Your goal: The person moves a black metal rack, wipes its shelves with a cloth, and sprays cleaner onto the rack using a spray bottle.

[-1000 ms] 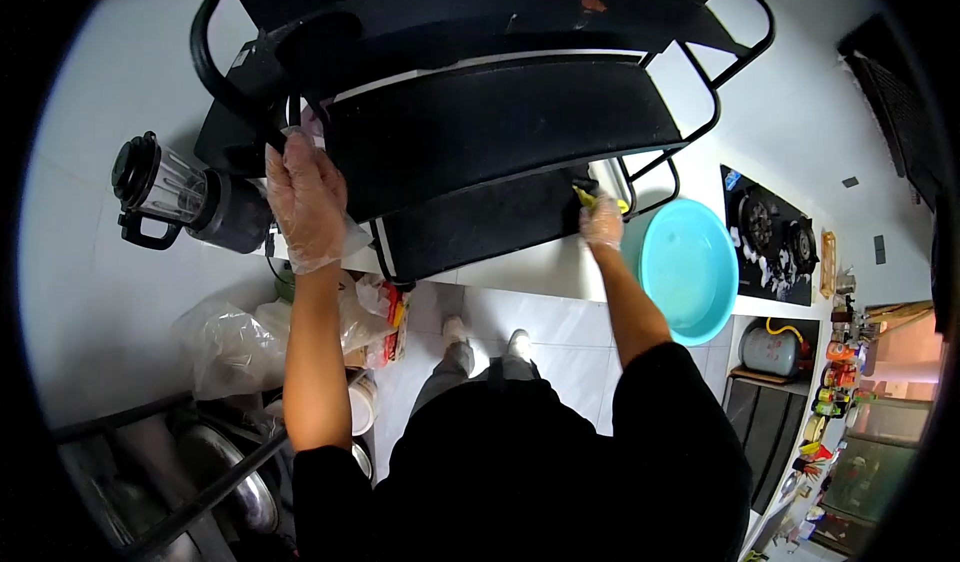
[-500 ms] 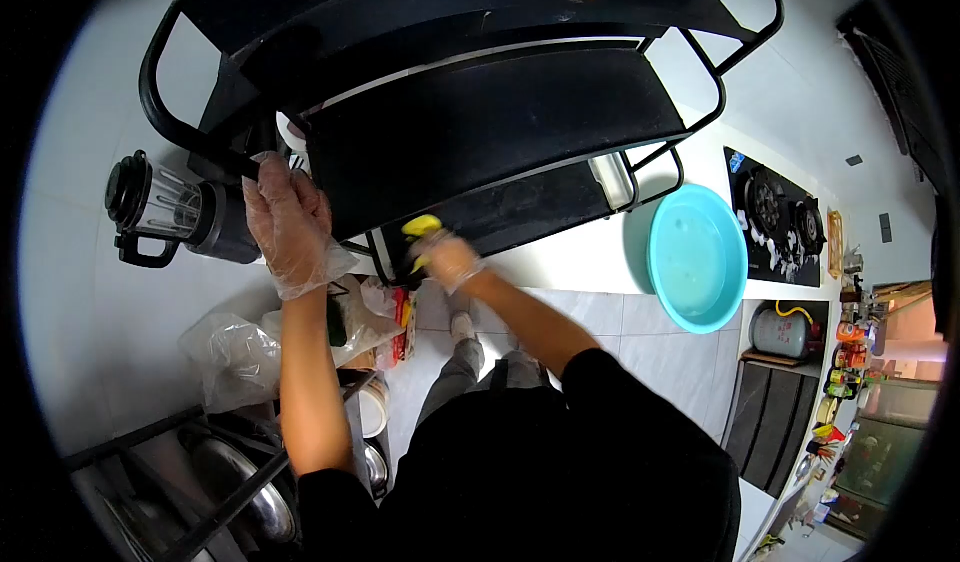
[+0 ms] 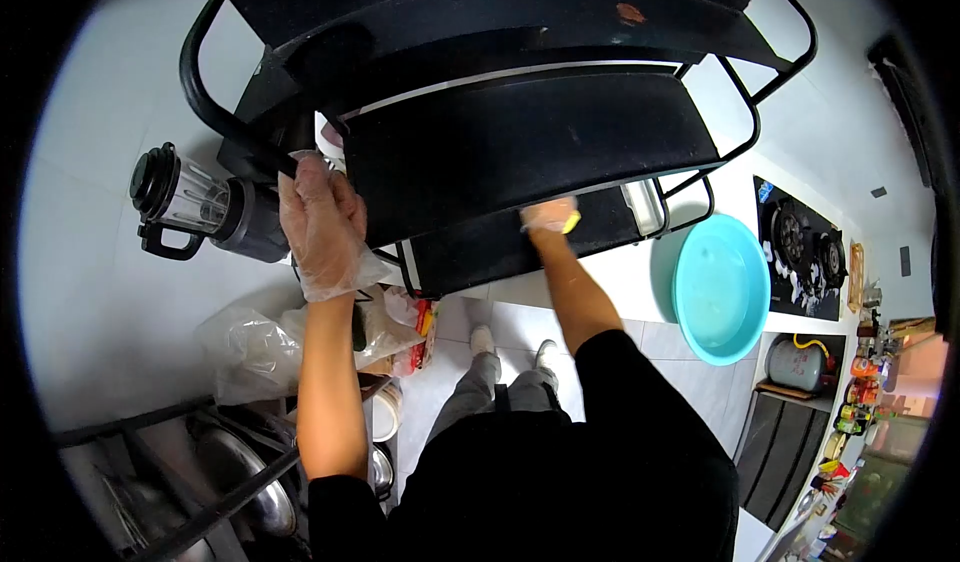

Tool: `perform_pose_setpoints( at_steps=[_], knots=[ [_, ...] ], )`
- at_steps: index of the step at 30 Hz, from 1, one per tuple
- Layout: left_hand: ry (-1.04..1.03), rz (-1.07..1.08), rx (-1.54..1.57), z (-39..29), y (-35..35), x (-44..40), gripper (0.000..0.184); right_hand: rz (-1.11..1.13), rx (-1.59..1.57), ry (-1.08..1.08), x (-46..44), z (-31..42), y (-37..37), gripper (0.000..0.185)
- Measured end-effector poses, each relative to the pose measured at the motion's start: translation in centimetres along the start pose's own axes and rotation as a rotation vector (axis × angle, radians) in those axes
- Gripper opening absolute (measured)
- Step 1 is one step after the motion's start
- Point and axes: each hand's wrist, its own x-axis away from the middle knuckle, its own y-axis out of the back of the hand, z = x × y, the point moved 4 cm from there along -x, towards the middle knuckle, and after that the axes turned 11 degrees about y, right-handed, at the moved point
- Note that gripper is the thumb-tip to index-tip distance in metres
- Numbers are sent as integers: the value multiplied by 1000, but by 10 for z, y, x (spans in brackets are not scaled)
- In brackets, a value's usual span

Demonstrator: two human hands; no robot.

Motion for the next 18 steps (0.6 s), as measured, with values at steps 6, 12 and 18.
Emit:
perform_pose_setpoints(
  at_steps=[6, 12, 18],
  knots=[
    [-103, 9, 3, 2, 1, -7, 25, 394, -467, 295, 62, 141, 11, 27],
    [-121, -11, -91, -8, -4, -2, 28, 16, -862, 33, 106, 85, 104, 34],
    [-77, -54, -58, -15, -12, 6, 33, -622, -1266, -493, 188, -55, 122, 33]
  ],
)
